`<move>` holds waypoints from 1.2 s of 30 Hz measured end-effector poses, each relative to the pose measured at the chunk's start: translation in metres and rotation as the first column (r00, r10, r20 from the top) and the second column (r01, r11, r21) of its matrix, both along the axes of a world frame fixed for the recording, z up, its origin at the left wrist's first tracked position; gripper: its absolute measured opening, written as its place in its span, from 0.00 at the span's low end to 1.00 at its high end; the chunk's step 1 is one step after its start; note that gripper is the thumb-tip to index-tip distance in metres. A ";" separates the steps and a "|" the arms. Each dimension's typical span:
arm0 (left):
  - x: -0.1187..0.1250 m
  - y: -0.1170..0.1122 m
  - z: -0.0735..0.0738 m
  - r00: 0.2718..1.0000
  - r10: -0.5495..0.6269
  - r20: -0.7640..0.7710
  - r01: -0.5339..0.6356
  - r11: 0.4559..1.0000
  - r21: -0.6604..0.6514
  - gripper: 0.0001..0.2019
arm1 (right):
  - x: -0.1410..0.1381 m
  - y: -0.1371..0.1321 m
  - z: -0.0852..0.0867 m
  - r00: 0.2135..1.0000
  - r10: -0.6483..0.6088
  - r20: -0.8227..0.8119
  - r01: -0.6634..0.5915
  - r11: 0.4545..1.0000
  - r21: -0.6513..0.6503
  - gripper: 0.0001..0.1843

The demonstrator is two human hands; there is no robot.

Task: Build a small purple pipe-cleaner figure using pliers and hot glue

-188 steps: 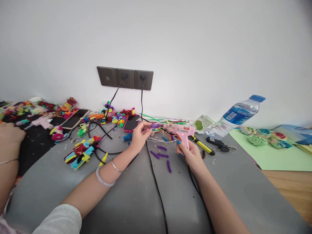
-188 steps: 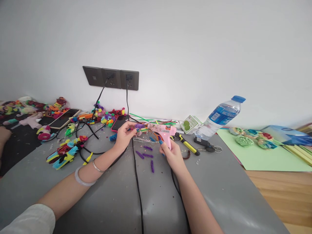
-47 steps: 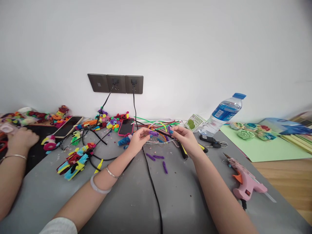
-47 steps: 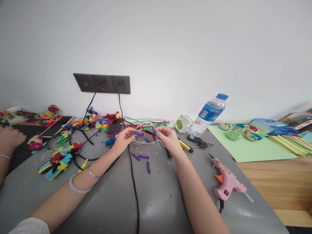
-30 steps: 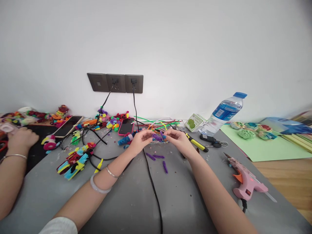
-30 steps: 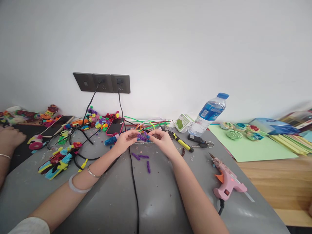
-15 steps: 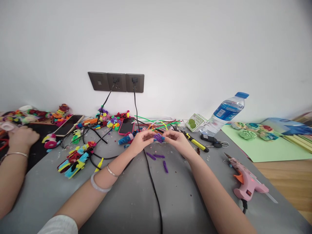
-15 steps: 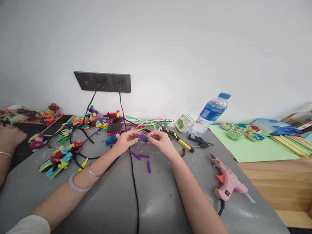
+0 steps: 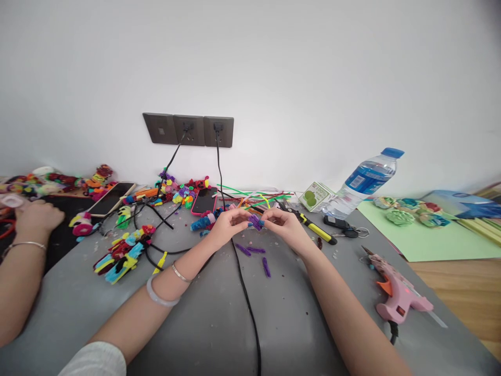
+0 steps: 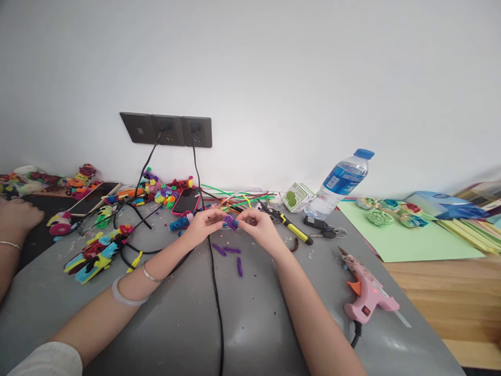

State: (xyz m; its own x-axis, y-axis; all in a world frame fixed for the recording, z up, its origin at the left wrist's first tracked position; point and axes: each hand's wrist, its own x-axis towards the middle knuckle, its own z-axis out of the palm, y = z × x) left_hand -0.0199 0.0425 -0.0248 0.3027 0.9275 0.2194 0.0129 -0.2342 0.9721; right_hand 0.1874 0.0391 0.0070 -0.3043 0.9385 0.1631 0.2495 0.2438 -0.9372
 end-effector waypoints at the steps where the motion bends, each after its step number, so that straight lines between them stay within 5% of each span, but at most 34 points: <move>1: 0.000 0.000 0.000 1.000 0.002 -0.002 -0.002 1.000 -0.001 0.14 | 0.000 0.000 0.000 1.000 0.001 0.003 -0.001 1.000 0.007 0.13; 25: 0.000 0.000 -0.001 1.000 -0.010 -0.023 0.009 0.999 -0.039 0.14 | -0.001 -0.003 0.003 0.990 0.061 0.124 -0.077 0.989 0.125 0.12; 36: -0.001 0.004 -0.003 0.998 0.034 0.050 -0.033 0.999 -0.016 0.14 | -0.002 -0.002 0.001 0.999 -0.044 -0.010 0.045 0.992 0.120 0.10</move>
State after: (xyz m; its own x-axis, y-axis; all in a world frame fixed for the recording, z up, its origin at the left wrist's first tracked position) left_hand -0.0204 0.0462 -0.0274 0.2603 0.9404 0.2191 -0.0284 -0.2194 0.9752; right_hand 0.1854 0.0372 0.0085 -0.2615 0.9243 0.2779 0.2556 0.3440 -0.9035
